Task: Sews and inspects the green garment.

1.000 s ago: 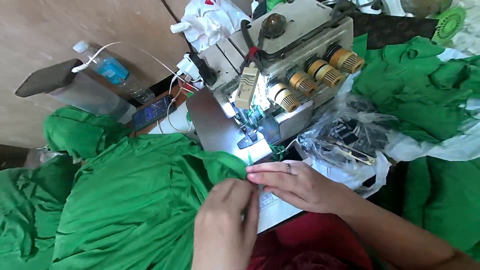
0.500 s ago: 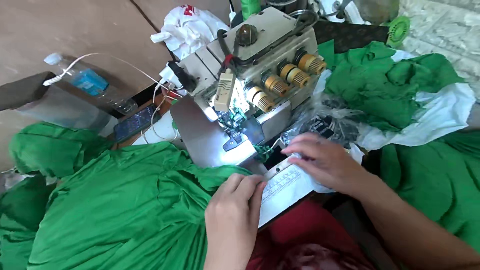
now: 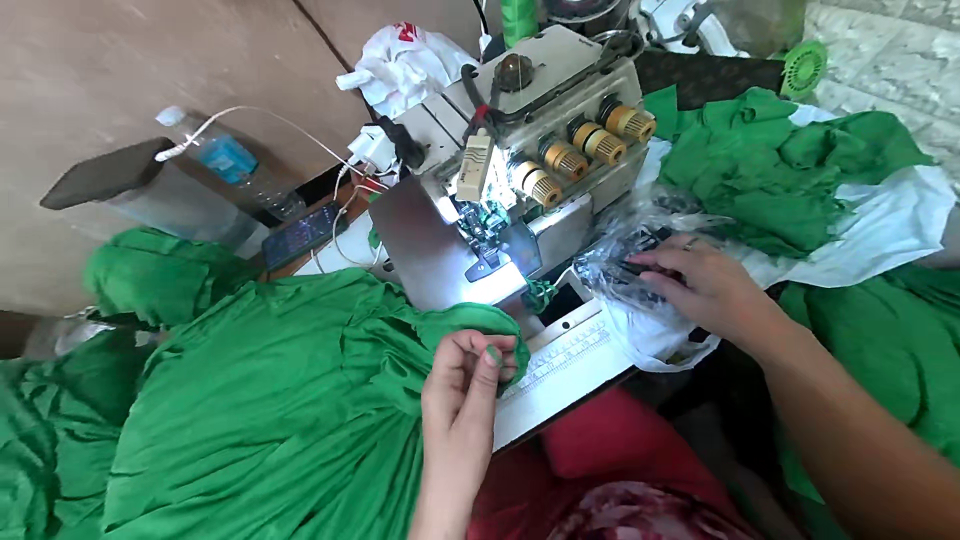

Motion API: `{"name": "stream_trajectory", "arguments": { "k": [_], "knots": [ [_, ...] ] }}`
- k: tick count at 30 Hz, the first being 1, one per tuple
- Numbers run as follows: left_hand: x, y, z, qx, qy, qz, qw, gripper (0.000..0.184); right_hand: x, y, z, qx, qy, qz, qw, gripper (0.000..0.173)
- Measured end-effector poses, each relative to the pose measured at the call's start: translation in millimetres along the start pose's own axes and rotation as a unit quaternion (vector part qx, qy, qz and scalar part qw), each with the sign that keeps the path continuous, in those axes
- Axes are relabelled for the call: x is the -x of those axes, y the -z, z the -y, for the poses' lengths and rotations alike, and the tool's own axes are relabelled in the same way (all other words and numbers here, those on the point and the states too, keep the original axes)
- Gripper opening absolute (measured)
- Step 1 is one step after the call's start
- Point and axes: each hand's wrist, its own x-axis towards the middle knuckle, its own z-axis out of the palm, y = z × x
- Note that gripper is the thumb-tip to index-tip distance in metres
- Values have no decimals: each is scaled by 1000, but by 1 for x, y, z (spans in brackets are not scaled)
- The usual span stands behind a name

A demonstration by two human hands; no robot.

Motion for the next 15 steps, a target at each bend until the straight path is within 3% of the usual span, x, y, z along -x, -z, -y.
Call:
{"name": "stream_trajectory", "arguments": {
  "k": [4, 10, 15],
  "knots": [
    [4, 0, 0, 75, 47, 1, 996, 12, 6, 2, 31, -28, 40, -61, 997, 34],
    [8, -5, 0, 19, 23, 12, 999, 11, 16, -21, 103, -71, 159, 52, 983, 38],
    [11, -8, 0, -44, -18, 26, 999, 13, 16, -43, 120, -15, 226, 41, 973, 39]
  ]
}}
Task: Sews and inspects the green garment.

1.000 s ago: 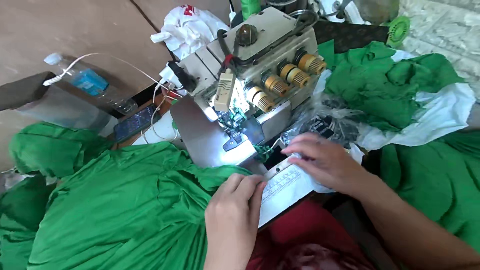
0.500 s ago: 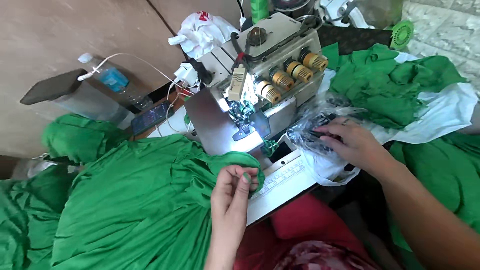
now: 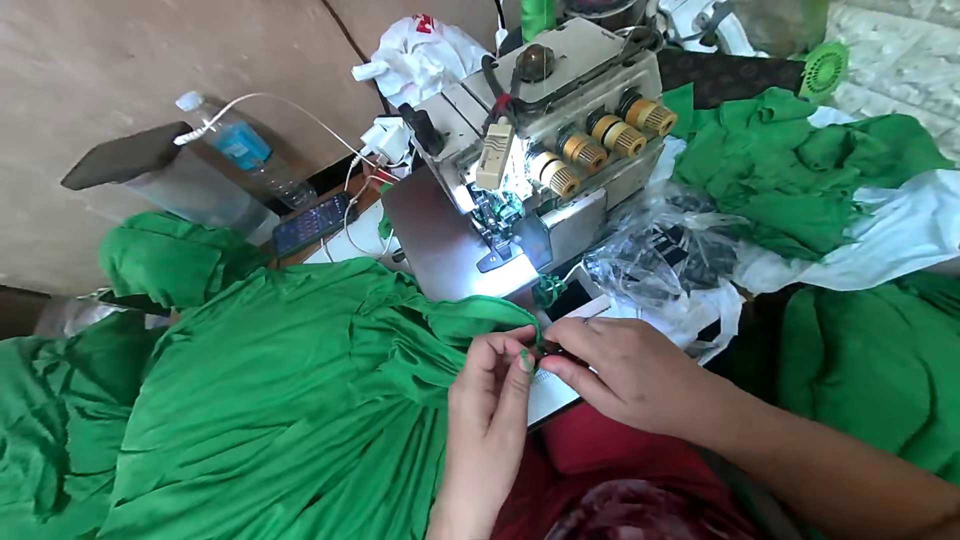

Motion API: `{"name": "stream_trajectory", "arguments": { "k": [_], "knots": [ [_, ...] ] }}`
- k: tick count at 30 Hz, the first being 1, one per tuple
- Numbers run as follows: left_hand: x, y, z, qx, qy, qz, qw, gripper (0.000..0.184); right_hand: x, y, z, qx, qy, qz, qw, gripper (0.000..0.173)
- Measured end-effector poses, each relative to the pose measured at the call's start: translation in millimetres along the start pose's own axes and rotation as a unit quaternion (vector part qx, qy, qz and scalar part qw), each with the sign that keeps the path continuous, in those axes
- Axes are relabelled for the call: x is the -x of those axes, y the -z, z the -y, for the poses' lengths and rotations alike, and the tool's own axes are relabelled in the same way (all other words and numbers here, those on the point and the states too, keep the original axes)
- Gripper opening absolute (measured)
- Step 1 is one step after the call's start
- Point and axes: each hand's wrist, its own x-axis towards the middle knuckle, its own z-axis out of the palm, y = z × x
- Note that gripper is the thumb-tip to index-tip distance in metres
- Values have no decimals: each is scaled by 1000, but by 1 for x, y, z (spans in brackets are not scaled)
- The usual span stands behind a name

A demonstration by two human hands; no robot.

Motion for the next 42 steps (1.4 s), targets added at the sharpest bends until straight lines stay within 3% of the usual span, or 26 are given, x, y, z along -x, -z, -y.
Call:
{"name": "stream_trajectory", "arguments": {
  "k": [6, 10, 14, 17, 22, 25, 29, 35, 39, 42],
  "knots": [
    [3, -5, 3, -61, -12, 16, 998, 13, 2, -6, 1, 81, 23, -7, 996, 32],
    [6, -6, 6, -74, -22, 13, 997, 14, 3, -4, -10, 5, 0, 11, 1000, 35],
    [10, -12, 9, -249, -124, -24, 960, 18, -4, 10, -40, -56, -120, 84, 988, 48],
    [15, -32, 13, -311, -188, -13, 932, 16, -13, 6, -52, -24, -169, 166, 971, 39],
    [7, -54, 26, -391, -125, 24, 912, 11, -30, -5, -46, 14, -212, 264, 941, 36],
    [-6, -51, 36, -450, -78, 2, 890, 10, -26, -8, -45, 25, -191, 259, 946, 39],
    [-14, -53, 43, -485, -58, -4, 872, 10, -10, 5, -45, 53, -170, 221, 959, 29],
    [-18, -57, 39, -486, -11, 34, 873, 10, 11, 30, -45, 56, -179, 198, 962, 30],
    [-22, -59, 40, -483, -16, 26, 875, 22, 13, 25, -50, 48, -168, 163, 971, 35],
    [-18, -56, 42, -427, -41, 48, 902, 12, 12, 20, -52, 34, -145, 128, 980, 30]
  ]
}}
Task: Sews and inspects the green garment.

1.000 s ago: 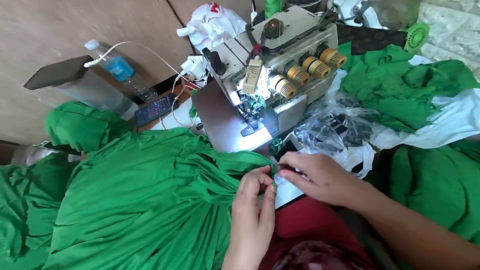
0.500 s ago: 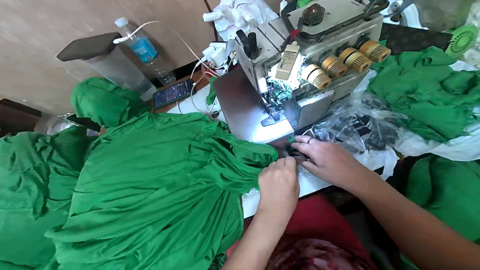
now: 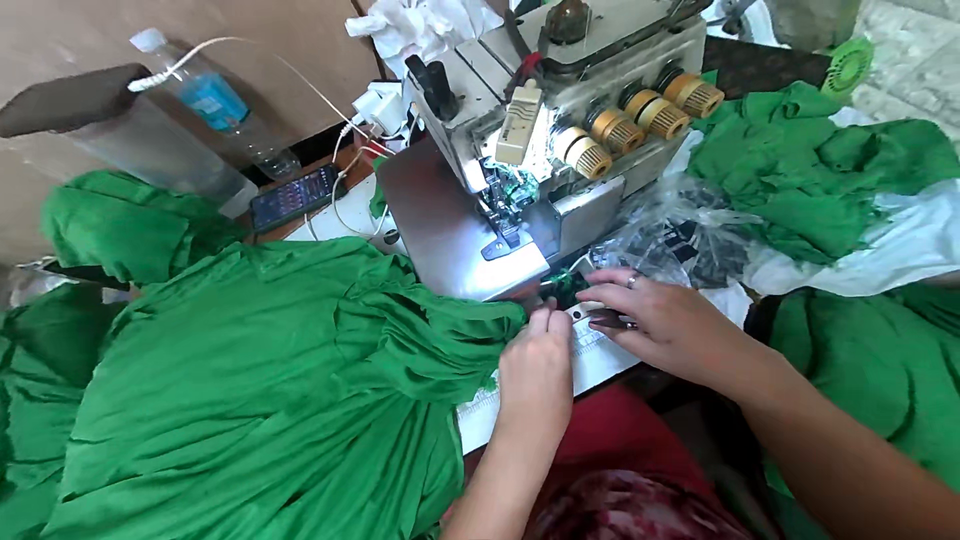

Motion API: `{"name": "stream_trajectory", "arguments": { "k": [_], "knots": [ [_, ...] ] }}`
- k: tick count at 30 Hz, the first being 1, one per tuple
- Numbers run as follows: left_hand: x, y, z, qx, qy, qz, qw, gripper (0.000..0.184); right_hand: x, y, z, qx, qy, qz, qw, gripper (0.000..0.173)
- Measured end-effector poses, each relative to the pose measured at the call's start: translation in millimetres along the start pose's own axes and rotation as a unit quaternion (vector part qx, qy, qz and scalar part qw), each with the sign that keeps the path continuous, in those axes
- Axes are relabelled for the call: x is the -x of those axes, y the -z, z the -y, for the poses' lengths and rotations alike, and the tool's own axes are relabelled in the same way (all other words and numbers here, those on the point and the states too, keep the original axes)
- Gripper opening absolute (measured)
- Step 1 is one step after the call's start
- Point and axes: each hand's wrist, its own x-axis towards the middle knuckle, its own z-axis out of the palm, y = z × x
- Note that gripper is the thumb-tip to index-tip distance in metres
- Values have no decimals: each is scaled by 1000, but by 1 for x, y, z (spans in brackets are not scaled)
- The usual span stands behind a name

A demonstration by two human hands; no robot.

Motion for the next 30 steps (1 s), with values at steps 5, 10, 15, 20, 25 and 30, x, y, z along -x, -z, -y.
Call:
{"name": "stream_trajectory", "arguments": {
  "k": [5, 10, 15, 20, 25, 30],
  "knots": [
    [29, 22, 7, 131, -69, 9, 989, 22, 1, 11, -20, 5, -57, -103, 993, 52],
    [64, 60, 37, 158, -102, -35, 982, 21, 1, 13, -43, 71, -55, -134, 987, 53],
    [76, 104, 82, 47, 39, -154, 986, 23, -7, -2, -10, 28, 135, -188, 972, 30],
    [47, 113, 95, -41, 172, -177, 968, 33, -18, -34, 32, 42, 363, -121, 923, 36],
    [14, 105, 94, 1, 220, -155, 963, 25, -30, -46, 45, 87, 388, -66, 915, 41],
    [12, 139, 83, 466, 164, -219, 841, 17, -35, -40, 52, 79, 314, -74, 943, 42]
  ]
}}
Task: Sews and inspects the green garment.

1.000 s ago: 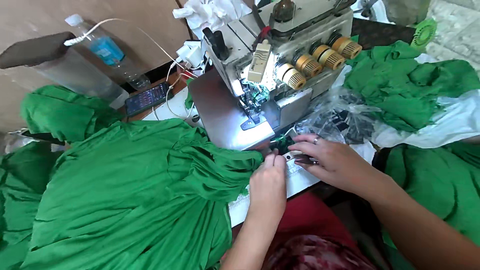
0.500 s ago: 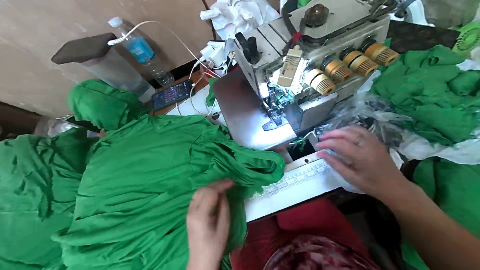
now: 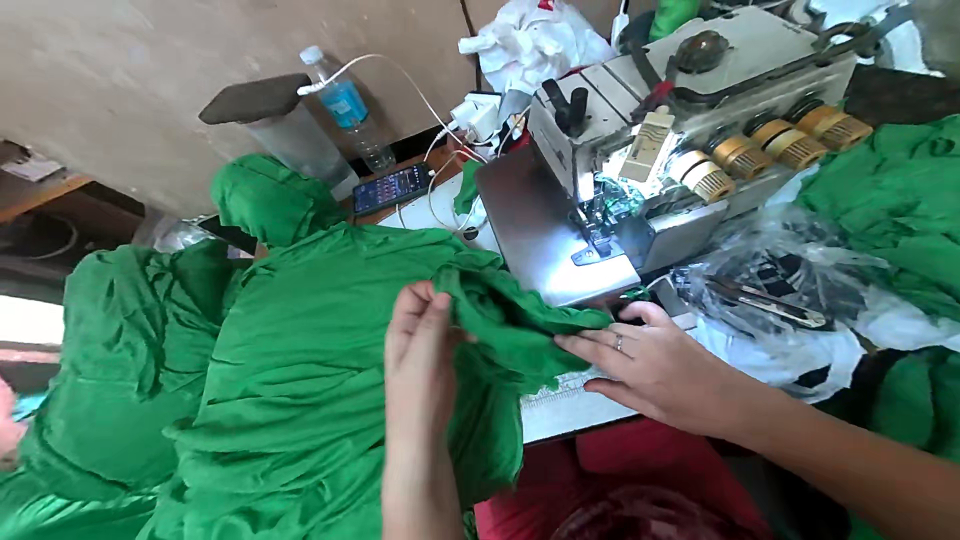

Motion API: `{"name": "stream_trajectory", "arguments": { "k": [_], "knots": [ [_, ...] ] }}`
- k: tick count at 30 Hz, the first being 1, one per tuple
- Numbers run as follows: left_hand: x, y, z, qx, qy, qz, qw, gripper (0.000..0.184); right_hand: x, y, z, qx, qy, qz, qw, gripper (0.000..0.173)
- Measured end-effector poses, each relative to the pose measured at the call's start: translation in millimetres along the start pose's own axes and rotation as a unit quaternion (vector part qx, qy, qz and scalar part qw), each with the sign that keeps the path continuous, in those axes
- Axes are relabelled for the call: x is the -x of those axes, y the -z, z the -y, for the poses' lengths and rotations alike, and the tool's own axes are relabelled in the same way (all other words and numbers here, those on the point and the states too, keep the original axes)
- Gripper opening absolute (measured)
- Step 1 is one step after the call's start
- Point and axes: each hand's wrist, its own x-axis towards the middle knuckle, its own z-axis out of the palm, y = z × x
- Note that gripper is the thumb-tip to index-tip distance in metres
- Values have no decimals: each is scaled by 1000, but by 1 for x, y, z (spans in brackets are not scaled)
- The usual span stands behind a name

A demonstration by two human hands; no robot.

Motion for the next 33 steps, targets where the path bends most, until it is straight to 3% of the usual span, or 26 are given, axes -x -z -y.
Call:
{"name": "stream_trajectory", "arguments": {
  "k": [3, 6, 8, 11, 14, 18, 22, 26, 33],
  "knots": [
    [-2, 12, -24, 26, -31, 9, 999, 16, 1, 12, 4, -143, -36, 1, 989, 37],
    [-9, 31, -32, -96, -107, 67, 987, 2, 2, 24, 5, -325, -52, 7, 944, 31],
    [-10, 40, -36, -189, -145, 95, 967, 10, 4, 27, 1, -402, -55, 26, 914, 28],
    [-4, 50, -36, -322, -195, 77, 923, 20, 9, 25, -3, -458, -61, 34, 886, 20],
    [4, 56, -34, -372, -203, 59, 904, 21, 10, 22, 0, -450, -69, 18, 890, 20],
    [11, 59, -41, -406, -195, 91, 888, 20, 4, 26, 9, -323, -41, -1, 945, 22],
    [13, 32, -39, -420, -289, 18, 860, 16, -11, 36, 25, -253, 44, -35, 966, 23],
    [21, -11, -7, -343, -348, 34, 872, 11, -25, 34, 32, -296, 82, -24, 951, 20],
    [34, -22, 22, -257, -293, 65, 919, 14, -33, 10, 17, -198, 24, -107, 974, 22]
  ]
}}
